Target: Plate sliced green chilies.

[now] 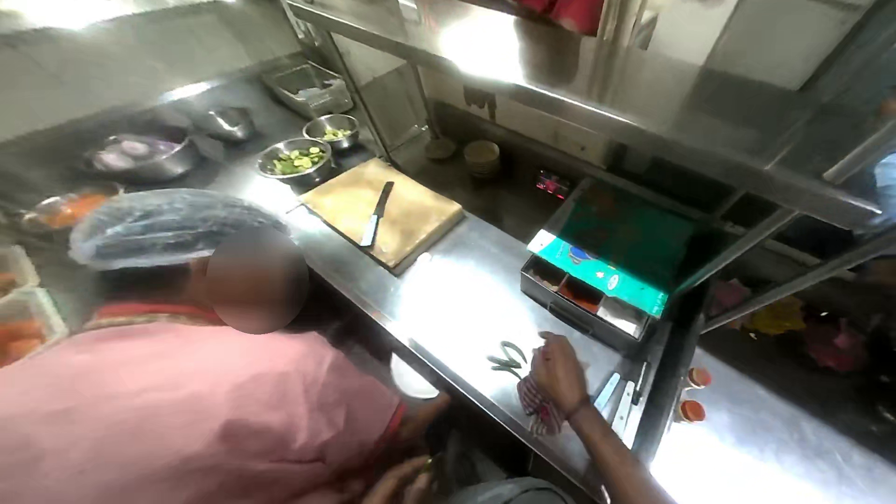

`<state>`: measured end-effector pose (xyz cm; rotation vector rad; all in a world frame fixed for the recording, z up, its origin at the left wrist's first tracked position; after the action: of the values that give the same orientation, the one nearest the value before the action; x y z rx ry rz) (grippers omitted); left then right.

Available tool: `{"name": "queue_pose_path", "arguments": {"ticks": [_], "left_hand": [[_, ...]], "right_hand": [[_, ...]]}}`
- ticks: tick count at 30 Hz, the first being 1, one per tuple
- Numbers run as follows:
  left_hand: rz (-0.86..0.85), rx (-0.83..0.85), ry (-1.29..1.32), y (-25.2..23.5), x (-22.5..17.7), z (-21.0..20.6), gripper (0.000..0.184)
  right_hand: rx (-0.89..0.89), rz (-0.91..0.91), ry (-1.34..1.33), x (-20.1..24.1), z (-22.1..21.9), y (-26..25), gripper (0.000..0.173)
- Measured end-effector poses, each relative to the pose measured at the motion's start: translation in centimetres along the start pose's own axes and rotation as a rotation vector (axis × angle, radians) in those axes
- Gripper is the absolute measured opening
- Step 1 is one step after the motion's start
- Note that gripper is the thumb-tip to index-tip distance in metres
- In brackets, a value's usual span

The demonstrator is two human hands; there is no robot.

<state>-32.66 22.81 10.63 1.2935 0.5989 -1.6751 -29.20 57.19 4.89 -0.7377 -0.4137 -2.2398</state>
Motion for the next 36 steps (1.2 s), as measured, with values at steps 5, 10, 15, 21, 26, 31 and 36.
{"name": "queue_pose_path", "arguments": {"ticks": [5,10,15,21,26,31,36], "left_hand": [[0.129,0.075,0.233,-4.5,-1.4,-0.7,0.028],[0.329,0.136,0.457,-7.8,-1.8,-1.5,0.028],[0.459,0.162,0.648,-9.6,-2.2,-1.8,0.033],[0.493,0.216,0.759,-11.3,-2.2,-1.3,0.041],[0.522,0.225,0.811,-12.3,-2.8,-1.5,0.037],[0.498,0.277,0.847,-12.7,-4.9,-2.4,0.035],[0.451,0.236,0.914,-12.8,-6.8,-3.1,0.033]], "right_hand": [[0.076,-0.463,0.273,-6.8,4.4,4.4,0.058],[0.028,-0.661,0.299,-10.0,1.8,5.0,0.077],[-0.025,-0.800,0.002,-9.2,1.6,5.9,0.099],[-0.242,-0.867,-0.916,-3.9,1.7,13.5,0.042],[-0.223,-0.722,-0.941,1.6,4.3,18.1,0.037],[-0.090,-0.154,-0.751,6.9,6.4,18.0,0.043],[0.003,-0.004,-0.464,11.3,6.6,17.7,0.038]]}}
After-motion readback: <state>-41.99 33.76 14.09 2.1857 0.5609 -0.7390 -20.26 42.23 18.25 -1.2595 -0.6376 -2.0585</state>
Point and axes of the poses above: each hand's wrist, its own y-axis away from the middle knuckle, its own z-axis out of the back of the hand, x = y × z, the point moved 4 cm from there along -y, towards the middle knuckle, and after that the axes turned 6 degrees about -x, right-handed, at the moved point
